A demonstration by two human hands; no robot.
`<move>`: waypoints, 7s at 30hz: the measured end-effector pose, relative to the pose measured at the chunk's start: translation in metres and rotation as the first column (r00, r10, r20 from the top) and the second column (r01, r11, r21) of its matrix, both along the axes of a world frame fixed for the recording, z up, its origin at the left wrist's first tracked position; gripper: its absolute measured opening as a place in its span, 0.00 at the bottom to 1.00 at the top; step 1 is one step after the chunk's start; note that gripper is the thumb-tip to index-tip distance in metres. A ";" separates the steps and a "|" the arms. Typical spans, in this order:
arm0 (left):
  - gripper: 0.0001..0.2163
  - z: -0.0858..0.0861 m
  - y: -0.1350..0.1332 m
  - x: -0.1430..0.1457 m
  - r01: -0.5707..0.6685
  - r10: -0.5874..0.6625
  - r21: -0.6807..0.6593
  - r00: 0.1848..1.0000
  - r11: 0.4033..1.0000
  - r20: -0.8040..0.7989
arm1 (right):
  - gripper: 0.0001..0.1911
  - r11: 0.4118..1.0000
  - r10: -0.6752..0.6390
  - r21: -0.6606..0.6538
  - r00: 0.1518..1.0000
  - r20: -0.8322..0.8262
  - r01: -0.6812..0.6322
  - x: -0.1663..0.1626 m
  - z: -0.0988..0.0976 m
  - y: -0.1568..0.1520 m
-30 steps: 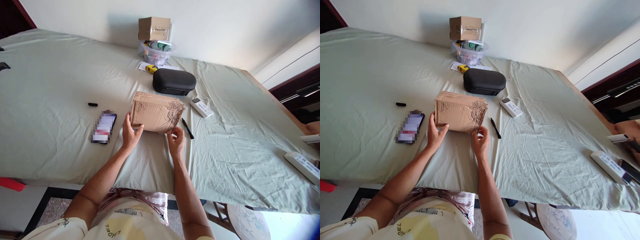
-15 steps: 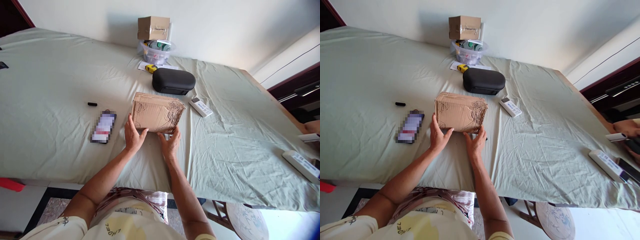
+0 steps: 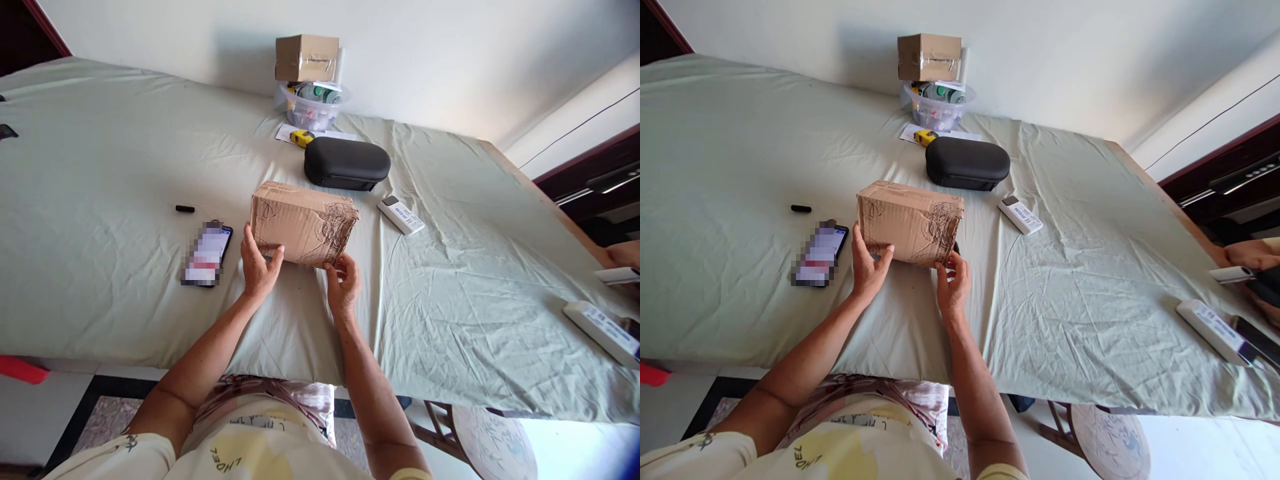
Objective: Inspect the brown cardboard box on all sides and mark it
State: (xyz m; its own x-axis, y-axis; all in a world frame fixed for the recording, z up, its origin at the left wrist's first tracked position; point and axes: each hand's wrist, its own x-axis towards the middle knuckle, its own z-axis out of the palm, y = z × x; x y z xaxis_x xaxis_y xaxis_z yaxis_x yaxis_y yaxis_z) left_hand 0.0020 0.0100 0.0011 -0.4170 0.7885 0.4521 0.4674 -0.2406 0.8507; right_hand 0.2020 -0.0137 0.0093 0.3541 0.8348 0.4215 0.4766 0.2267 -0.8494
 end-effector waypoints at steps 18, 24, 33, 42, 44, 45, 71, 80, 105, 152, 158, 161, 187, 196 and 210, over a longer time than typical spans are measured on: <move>0.27 0.028 0.002 -0.026 -0.089 0.105 0.124 0.985 0.988 -0.137 | 0.45 0.907 0.419 0.032 0.894 -0.159 -0.420 -0.022 0.009 -0.019; 0.25 0.025 -0.010 -0.004 0.080 -0.067 0.040 0.965 0.996 -0.252 | 0.38 0.891 0.446 -0.022 0.885 -0.133 -0.453 -0.030 0.009 -0.020; 0.42 0.025 -0.022 0.012 0.082 -0.087 -0.030 0.946 0.996 -0.313 | 0.16 0.969 0.232 -0.084 0.973 0.002 -0.231 -0.011 0.003 -0.006; 0.34 0.018 -0.021 0.015 0.117 -0.101 0.029 0.939 0.993 -0.329 | 0.47 0.937 0.127 -0.247 0.901 -0.414 -0.245 0.019 -0.030 0.020; 0.27 0.017 -0.020 0.012 0.134 -0.106 0.062 0.937 0.989 -0.332 | 0.51 0.954 0.103 -0.213 0.896 -0.431 -0.212 0.024 -0.029 0.021; 0.25 0.018 -0.019 0.011 0.137 -0.105 0.076 0.938 0.988 -0.330 | 0.52 0.965 0.084 -0.191 0.899 -0.430 -0.181 0.025 -0.026 0.021; 0.15 0.026 -0.028 0.020 0.146 -0.072 0.190 0.933 0.971 -0.352 | 0.19 0.998 0.010 0.057 0.965 -0.262 0.005 -0.018 0.014 -0.002; 0.16 0.027 -0.021 0.008 0.124 -0.075 0.192 0.966 0.974 -0.246 | 0.22 0.995 0.091 0.069 0.960 -0.265 -0.075 -0.006 0.006 0.002; 0.24 0.021 -0.018 0.018 0.216 -0.240 0.108 0.818 0.970 0.522 | 0.33 0.966 0.240 0.171 0.916 -0.322 -0.193 -0.006 0.003 0.004; 0.59 0.018 -0.020 0.024 0.459 -0.317 -0.108 0.746 0.882 0.585 | 0.28 0.953 0.303 0.005 0.953 -0.024 -0.303 -0.018 0.007 -0.012; 0.42 0.024 -0.012 0.010 0.514 -0.395 -0.018 0.681 0.858 0.616 | 0.21 0.995 0.100 0.028 0.994 -0.035 -0.099 0.000 0.015 -0.004; 0.34 0.031 -0.007 0.003 0.563 -0.448 0.032 0.620 0.826 0.645 | 0.23 0.999 0.004 0.047 0.999 -0.042 -0.002 0.010 0.017 0.000; 0.31 0.031 -0.005 -0.009 0.374 -0.338 0.050 0.761 0.926 0.553 | 0.20 0.978 -0.070 0.183 0.985 -0.160 0.099 0.023 0.018 0.003; 0.38 0.029 0.003 -0.012 0.265 -0.117 -0.065 0.614 0.962 0.781 | 0.16 0.983 -0.019 0.182 0.998 -0.062 0.030 0.020 0.020 0.002; 0.43 0.032 0.003 -0.020 0.282 -0.137 -0.085 0.683 0.956 0.717 | 0.08 0.970 0.022 0.242 0.998 -0.053 -0.009 0.021 0.011 0.008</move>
State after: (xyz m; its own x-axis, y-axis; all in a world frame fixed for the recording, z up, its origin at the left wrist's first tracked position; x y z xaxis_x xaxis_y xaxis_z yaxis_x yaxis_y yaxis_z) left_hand -0.0178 0.0134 0.0334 -0.3673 0.9285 -0.0535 -0.3218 -0.0729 0.9440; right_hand 0.2226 -0.0061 0.0205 0.3698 0.7165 0.5915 0.4260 0.4350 -0.7933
